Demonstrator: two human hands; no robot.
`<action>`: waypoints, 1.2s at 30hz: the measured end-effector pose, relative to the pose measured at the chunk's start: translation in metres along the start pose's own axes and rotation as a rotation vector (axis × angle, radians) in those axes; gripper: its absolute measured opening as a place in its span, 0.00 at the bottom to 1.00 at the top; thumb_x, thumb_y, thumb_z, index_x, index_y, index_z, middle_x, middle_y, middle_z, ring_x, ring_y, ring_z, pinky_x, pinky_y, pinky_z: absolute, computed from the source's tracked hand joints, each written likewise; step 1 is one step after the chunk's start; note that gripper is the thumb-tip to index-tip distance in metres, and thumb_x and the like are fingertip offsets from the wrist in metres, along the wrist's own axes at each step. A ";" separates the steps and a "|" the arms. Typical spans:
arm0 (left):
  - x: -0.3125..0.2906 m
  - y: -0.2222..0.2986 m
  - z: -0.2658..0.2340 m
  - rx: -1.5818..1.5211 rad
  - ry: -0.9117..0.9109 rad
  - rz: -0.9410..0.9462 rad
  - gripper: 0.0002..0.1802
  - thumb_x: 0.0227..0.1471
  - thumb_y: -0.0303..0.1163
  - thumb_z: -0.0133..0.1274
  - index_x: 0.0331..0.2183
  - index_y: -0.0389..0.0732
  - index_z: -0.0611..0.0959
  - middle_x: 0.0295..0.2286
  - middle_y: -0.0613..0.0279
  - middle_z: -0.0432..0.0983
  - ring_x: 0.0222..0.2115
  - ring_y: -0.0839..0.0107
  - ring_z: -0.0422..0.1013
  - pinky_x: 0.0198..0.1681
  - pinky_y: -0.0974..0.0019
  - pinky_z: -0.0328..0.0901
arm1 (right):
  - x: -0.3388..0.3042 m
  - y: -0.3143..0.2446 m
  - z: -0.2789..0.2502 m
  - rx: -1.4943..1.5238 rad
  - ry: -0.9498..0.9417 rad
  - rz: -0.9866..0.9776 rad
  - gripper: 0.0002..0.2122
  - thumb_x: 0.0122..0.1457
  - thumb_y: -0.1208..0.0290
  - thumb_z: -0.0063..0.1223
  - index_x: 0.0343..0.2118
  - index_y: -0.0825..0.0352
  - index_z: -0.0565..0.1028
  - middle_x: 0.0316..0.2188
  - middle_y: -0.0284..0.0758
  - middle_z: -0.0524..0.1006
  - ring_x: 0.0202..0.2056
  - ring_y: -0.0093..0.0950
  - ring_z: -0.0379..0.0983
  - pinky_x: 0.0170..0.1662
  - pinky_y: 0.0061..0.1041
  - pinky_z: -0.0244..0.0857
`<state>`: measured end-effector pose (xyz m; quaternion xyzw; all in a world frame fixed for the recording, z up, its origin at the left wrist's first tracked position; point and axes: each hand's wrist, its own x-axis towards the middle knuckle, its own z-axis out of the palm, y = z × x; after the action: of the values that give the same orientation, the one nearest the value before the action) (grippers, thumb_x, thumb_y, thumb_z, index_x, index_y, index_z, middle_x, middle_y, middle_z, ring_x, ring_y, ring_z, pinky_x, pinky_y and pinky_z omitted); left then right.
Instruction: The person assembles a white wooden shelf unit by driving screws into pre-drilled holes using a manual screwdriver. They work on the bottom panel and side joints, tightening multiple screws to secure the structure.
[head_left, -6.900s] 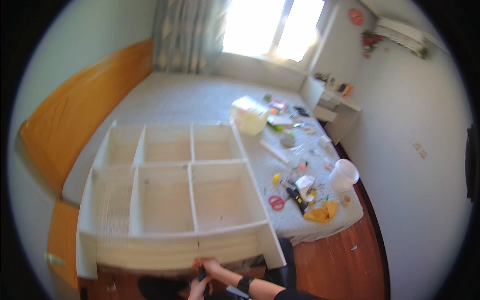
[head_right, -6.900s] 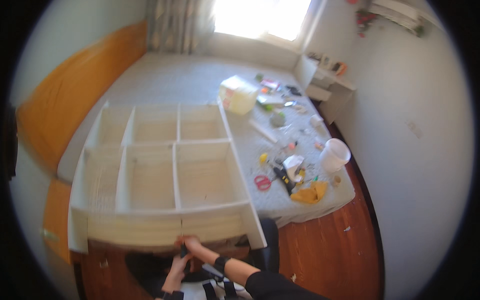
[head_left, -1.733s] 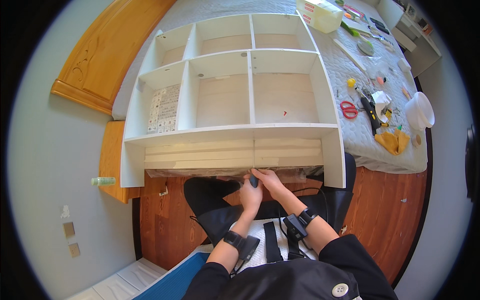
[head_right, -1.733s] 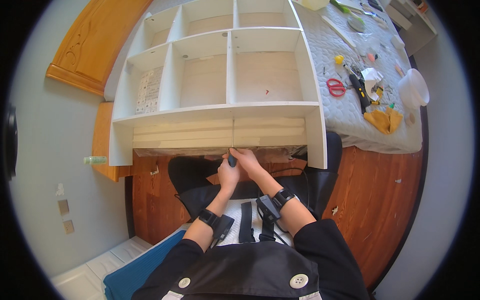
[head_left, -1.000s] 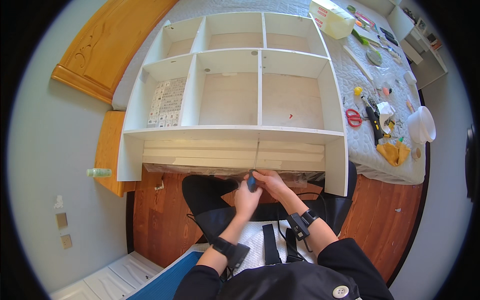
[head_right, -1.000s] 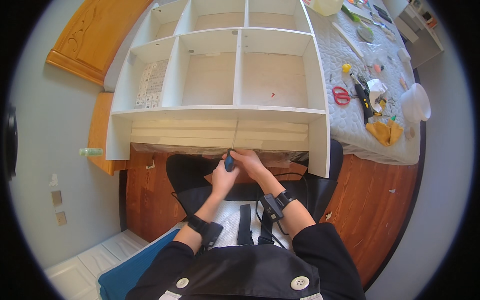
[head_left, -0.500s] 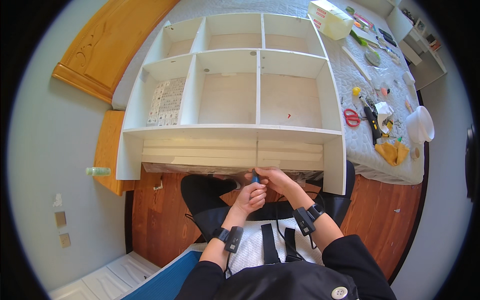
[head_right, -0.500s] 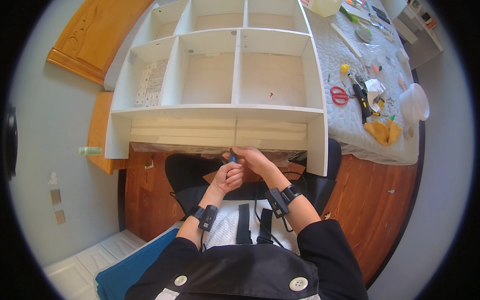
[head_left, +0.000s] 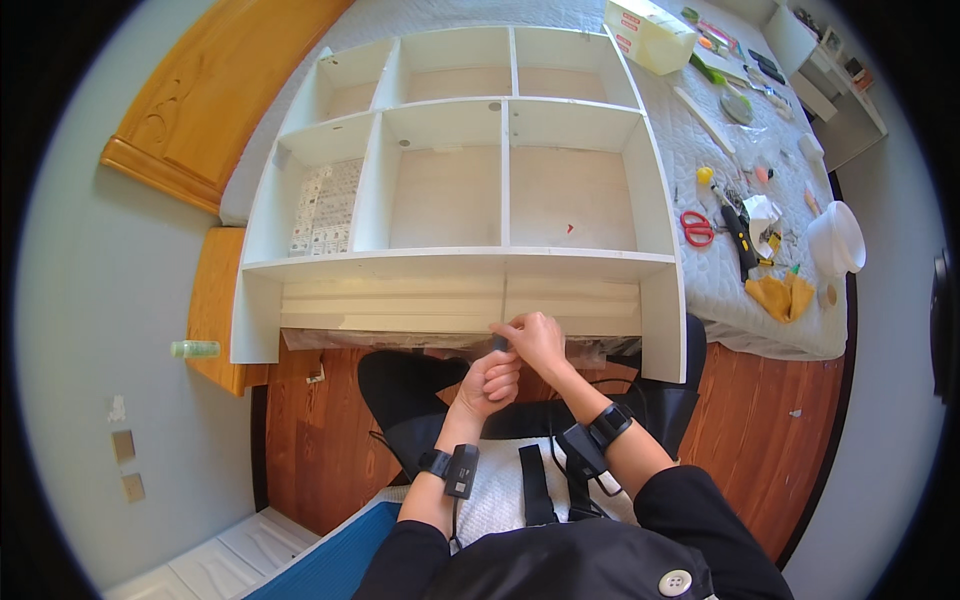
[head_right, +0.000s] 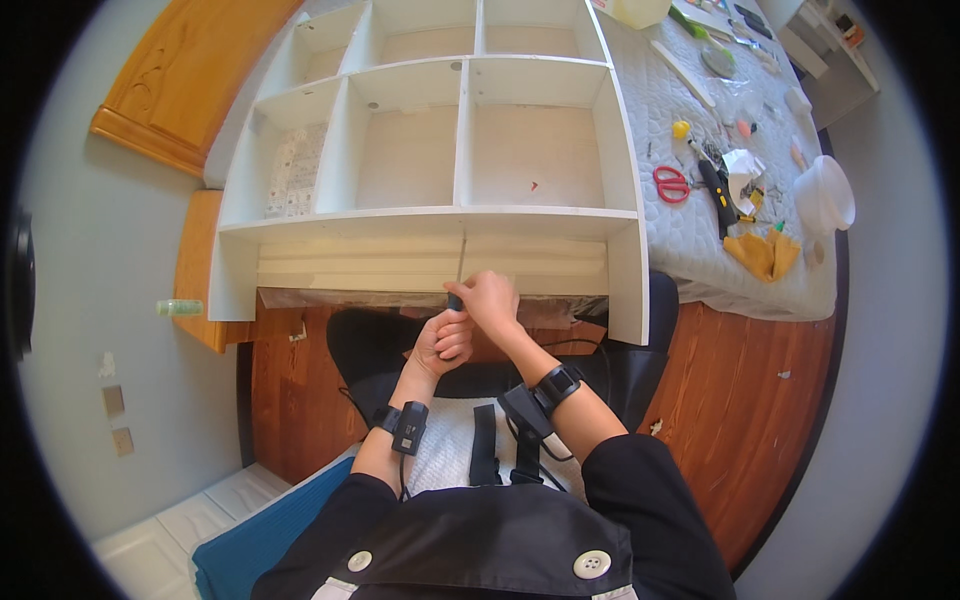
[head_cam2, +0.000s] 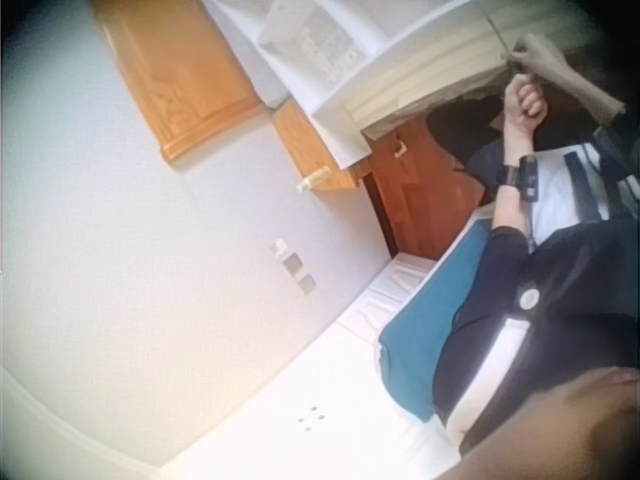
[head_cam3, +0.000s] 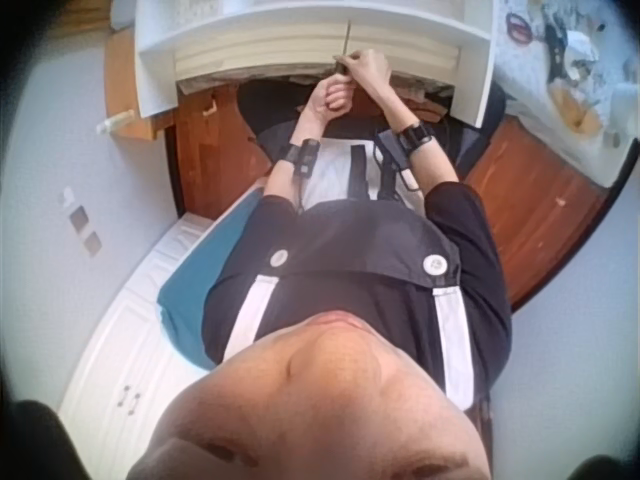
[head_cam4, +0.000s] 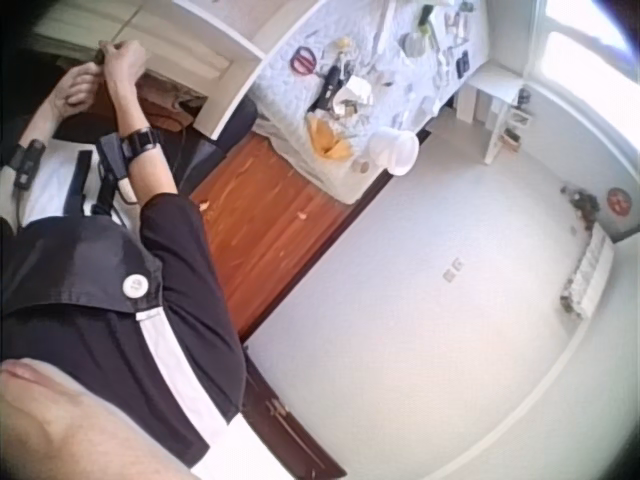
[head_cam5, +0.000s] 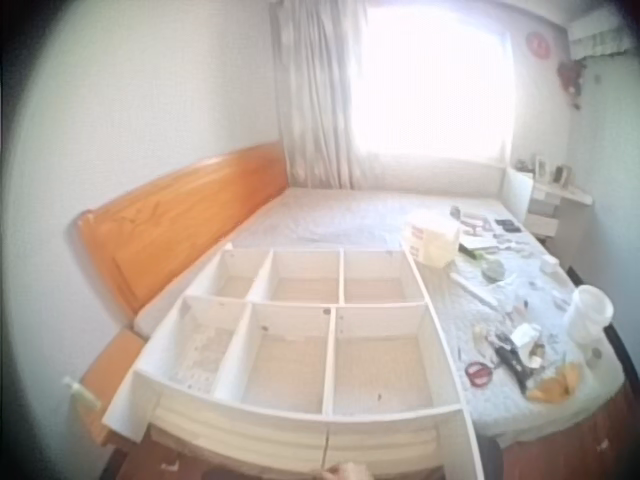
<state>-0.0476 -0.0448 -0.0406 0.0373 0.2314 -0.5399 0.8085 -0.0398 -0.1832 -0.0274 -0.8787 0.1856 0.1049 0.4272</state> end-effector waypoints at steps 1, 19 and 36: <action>-0.002 0.000 -0.003 0.061 0.048 0.012 0.18 0.55 0.28 0.41 0.14 0.46 0.65 0.07 0.75 0.56 0.04 0.82 0.51 0.07 0.76 0.48 | 0.004 0.000 -0.003 0.049 -0.047 0.028 0.19 0.51 0.53 0.52 0.26 0.67 0.80 0.20 0.45 0.76 0.26 0.40 0.74 0.32 0.33 0.66; -0.118 0.113 -0.035 2.524 0.847 1.160 0.16 0.28 0.28 0.62 0.24 0.41 0.74 0.22 0.58 0.69 0.25 0.59 0.69 0.27 0.60 0.65 | 0.231 -0.172 -0.092 0.810 -0.594 -0.119 0.18 0.63 0.67 0.39 0.52 0.74 0.63 0.49 0.43 0.69 0.50 0.31 0.67 0.53 0.28 0.63; -0.129 0.163 -0.044 2.291 0.761 1.165 0.11 0.37 0.30 0.61 0.20 0.40 0.74 0.16 0.59 0.66 0.17 0.61 0.66 0.19 0.62 0.61 | 0.432 -0.147 0.126 1.646 0.011 0.493 0.10 0.59 0.68 0.45 0.38 0.71 0.69 0.36 0.39 0.74 0.39 0.31 0.72 0.44 0.27 0.69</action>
<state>0.0428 0.1467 -0.0572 0.9284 -0.1887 0.0365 0.3182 0.4110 -0.1030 -0.1478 -0.2240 0.3902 0.0225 0.8928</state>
